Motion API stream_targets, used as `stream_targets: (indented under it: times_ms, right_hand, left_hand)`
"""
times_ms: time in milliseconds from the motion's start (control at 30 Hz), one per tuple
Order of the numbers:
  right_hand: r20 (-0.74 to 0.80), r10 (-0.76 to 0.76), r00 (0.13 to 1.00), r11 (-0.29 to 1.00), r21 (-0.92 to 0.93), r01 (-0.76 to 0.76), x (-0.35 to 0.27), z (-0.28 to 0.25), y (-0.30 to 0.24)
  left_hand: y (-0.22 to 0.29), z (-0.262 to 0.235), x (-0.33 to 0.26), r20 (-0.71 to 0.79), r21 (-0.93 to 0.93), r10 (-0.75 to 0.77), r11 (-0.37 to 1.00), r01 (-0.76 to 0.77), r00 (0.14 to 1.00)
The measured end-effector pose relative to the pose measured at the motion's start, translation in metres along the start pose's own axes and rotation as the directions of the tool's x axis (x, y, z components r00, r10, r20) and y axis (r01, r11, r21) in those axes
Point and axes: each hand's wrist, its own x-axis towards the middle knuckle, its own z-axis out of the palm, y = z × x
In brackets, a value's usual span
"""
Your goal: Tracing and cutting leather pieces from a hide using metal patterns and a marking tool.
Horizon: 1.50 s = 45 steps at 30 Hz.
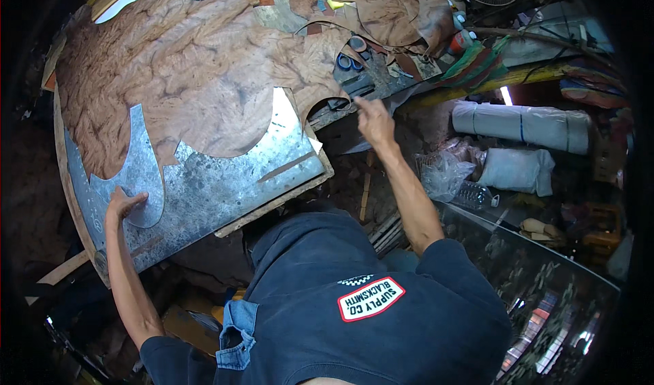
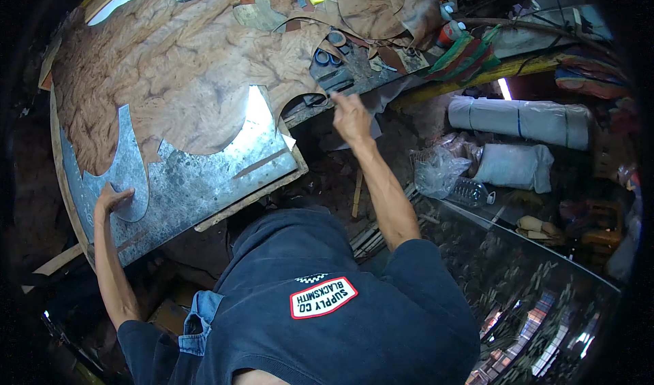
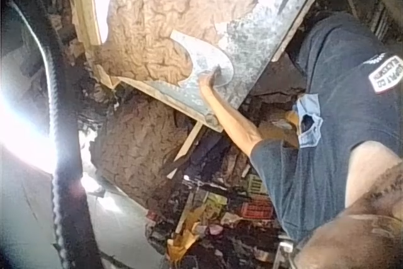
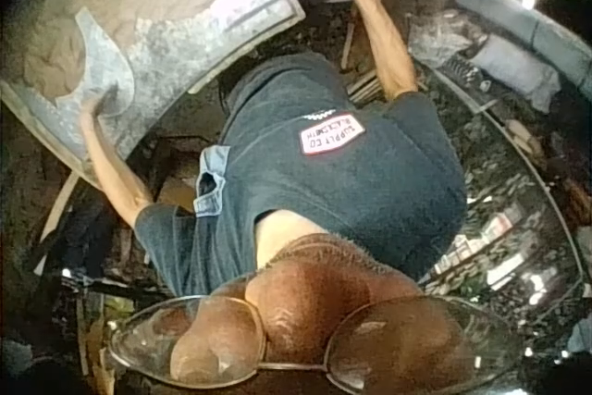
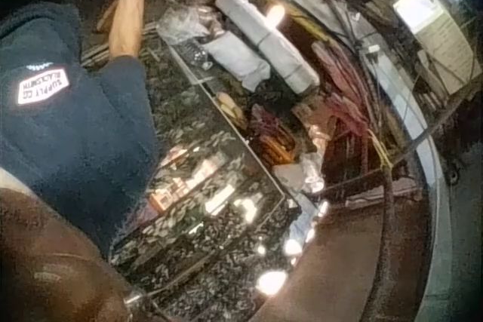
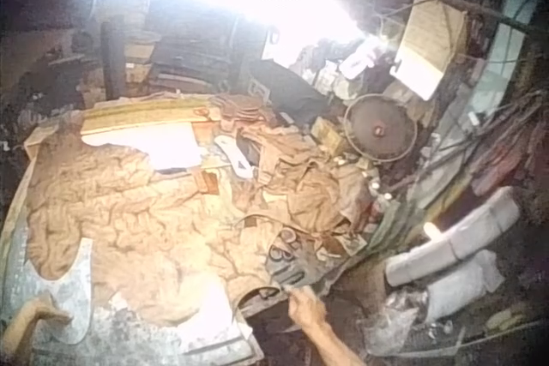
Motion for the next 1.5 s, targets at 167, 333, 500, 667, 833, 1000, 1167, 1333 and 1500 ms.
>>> stream_targets:
  times_ms: [167, 333, 500, 667, 833, 1000, 1167, 1333, 1500]
  right_hand:
    - [-0.087, 0.174, 0.981, 0.984, -0.013, -0.175, 0.012, -0.006, 0.009]
    - [0.063, 0.028, 0.998, 0.999, -0.022, -0.026, 0.004, 0.0, 0.004]
    - [0.019, 0.019, 1.0, 1.0, -0.016, -0.018, -0.002, -0.003, 0.001]
    - [-0.088, 0.176, 0.98, 0.983, -0.039, -0.18, 0.008, -0.011, 0.003]
    - [0.035, 0.064, 0.997, 0.986, 0.153, -0.069, -0.01, -0.011, -0.007]
    - [0.13, 0.385, 0.914, 0.671, 0.64, -0.374, -0.008, 0.004, 0.007]
    - [0.229, 0.439, 0.868, 0.649, 0.587, -0.484, -0.002, -0.003, -0.011]
    - [0.232, 0.545, 0.806, 0.66, 0.474, -0.583, 0.006, -0.003, -0.011]
    - [-0.028, 0.298, 0.954, 0.893, 0.36, -0.268, -0.004, 0.013, 0.008]
  left_hand:
    - [0.004, -0.002, -0.001, -0.033, 0.014, 0.016, 1.0, -0.016, 0.999]
    - [-0.009, 0.007, 0.008, -0.089, 0.036, 0.013, 0.999, -0.009, 0.996]
    - [-0.007, 0.013, 0.012, -0.067, 0.057, -0.001, 0.998, 0.004, 0.998]
    - [-0.012, 0.015, 0.013, -0.092, 0.041, 0.037, 0.999, -0.034, 0.995]
    - [-0.009, 0.008, 0.009, -0.015, -0.002, 0.0, 1.0, 0.0, 1.0]
    - [-0.008, 0.002, 0.005, -0.027, -0.012, -0.006, 1.0, 0.005, 1.0]
    - [-0.001, -0.008, -0.005, 0.019, -0.026, -0.023, 0.999, 0.023, 1.0]
    - [-0.013, -0.001, 0.001, -0.01, -0.03, -0.01, 0.999, 0.009, 1.0]
    - [0.001, -0.003, 0.009, 0.011, 0.022, 0.017, 1.0, -0.017, 1.0]
